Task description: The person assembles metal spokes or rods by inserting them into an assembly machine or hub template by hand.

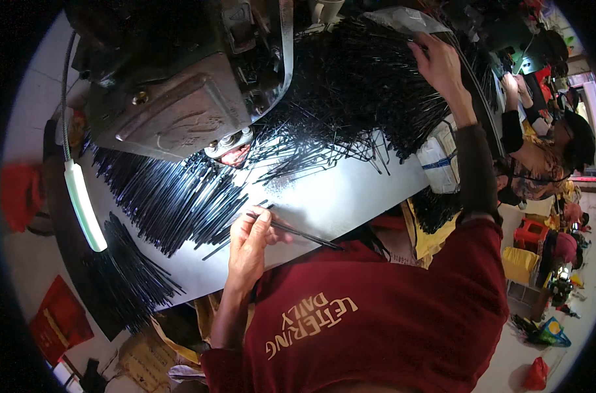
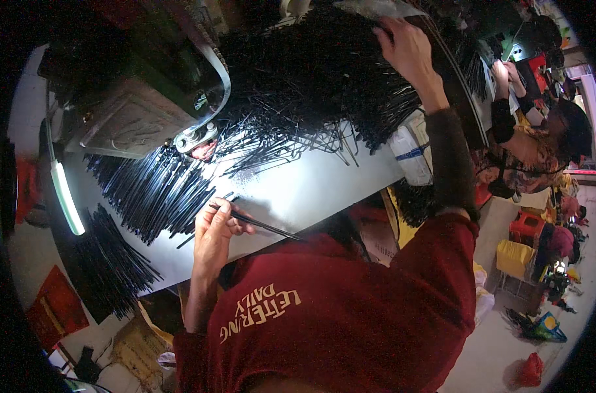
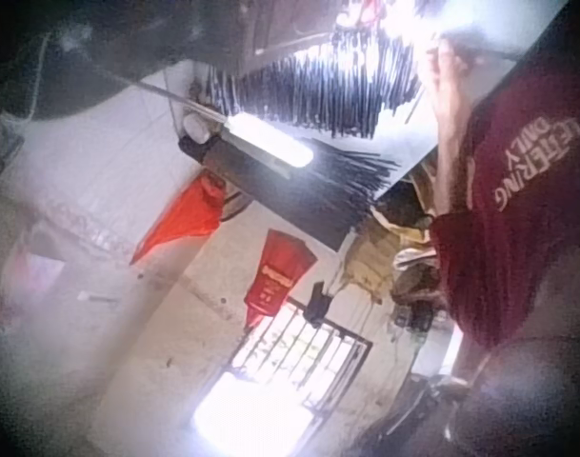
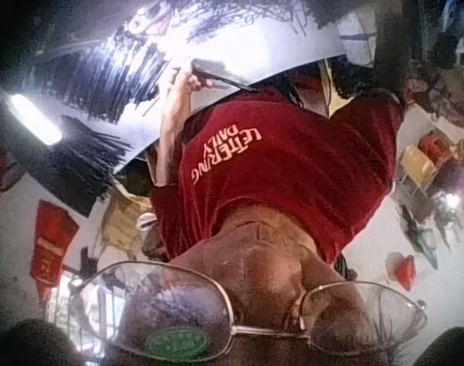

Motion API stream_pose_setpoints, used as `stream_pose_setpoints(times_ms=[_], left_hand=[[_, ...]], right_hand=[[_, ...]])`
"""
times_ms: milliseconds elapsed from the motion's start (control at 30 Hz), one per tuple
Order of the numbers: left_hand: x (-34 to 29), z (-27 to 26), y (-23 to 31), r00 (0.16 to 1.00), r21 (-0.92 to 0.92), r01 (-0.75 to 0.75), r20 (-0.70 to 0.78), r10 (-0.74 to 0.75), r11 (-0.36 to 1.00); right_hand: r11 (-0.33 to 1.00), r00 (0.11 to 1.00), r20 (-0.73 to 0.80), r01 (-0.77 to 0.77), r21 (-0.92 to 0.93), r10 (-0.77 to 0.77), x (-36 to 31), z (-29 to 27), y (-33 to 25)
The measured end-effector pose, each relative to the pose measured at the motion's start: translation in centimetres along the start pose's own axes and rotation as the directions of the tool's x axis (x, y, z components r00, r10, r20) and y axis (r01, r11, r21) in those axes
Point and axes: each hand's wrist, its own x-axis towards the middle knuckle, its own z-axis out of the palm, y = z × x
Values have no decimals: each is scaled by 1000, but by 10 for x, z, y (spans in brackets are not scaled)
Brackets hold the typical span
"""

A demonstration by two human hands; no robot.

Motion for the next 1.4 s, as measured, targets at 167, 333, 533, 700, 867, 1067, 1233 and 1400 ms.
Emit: stream_pose_setpoints(times_ms=[167,333,533,700,867,1067,1233,1400], left_hand=[[-4,-1,-2,999,8,-24,-40,25,1000],[-5,-4,-2,999,5,-7,-48,7,1000],[3,2,0,1000,19,15,5,-15,1000],[0,5,0,1000,-15,-1,-24,1,1000],[-4,0,-1,995,-1,13,-97,-13,1000],[2,4,0,995,-42,11,-100,-15,999],[7,11,-3,1000,-32,6,-28,-7,999],[0,14,-4,998,-27,0,-68,-2,1000]], right_hand=[[987,971,191,-126,-104,144,11,38,12],[989,972,216,-116,96,94,-8,8,-16],[955,995,23,88,282,-99,34,15,-18],[946,980,187,7,324,-71,89,88,-3],[964,895,442,-58,261,-66,83,111,-7],[844,937,335,-103,527,-95,9,31,-24],[917,920,386,-89,388,-74,2,35,-24],[902,937,333,-50,428,-106,5,49,-14]])
